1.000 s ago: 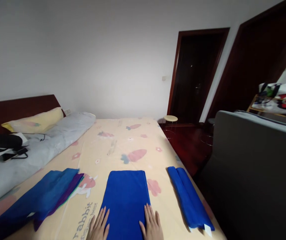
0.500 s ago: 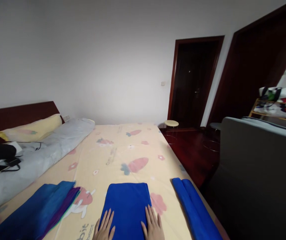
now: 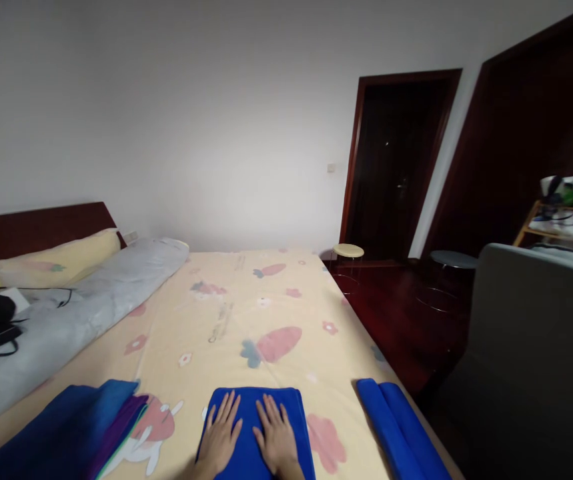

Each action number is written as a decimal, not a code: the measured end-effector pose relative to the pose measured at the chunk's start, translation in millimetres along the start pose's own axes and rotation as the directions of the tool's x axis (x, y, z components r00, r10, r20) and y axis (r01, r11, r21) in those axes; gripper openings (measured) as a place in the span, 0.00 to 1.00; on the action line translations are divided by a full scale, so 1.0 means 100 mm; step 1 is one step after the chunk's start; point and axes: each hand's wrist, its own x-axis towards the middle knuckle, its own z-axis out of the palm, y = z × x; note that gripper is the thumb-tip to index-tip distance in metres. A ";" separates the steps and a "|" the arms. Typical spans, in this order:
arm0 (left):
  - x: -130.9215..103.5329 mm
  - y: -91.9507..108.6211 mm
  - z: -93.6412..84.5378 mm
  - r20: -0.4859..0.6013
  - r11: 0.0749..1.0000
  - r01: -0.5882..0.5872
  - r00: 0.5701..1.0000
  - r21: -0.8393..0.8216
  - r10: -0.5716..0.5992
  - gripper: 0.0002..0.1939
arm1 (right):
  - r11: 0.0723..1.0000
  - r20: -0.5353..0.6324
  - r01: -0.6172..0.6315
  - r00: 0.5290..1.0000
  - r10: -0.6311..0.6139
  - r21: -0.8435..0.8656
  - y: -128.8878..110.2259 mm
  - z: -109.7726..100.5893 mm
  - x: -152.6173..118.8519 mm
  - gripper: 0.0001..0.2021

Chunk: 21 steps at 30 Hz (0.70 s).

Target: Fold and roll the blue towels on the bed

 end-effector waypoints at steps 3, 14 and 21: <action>0.04 -0.21 -0.04 -0.004 0.981 0.193 0.981 0.018 -0.193 0.30 | 0.976 -0.068 -0.211 0.976 0.208 -0.045 0.43 -0.07 -0.03 0.31; -0.20 0.16 -0.29 -0.126 0.998 0.038 0.992 0.050 -0.032 0.29 | 0.973 -0.215 -0.190 0.964 0.158 -0.133 0.18 -0.07 -0.25 0.32; -1.25 0.52 0.62 -0.336 0.967 -0.236 0.906 0.097 0.255 0.32 | 0.907 -0.386 0.275 0.836 -0.390 -0.320 -0.16 0.47 -1.25 0.29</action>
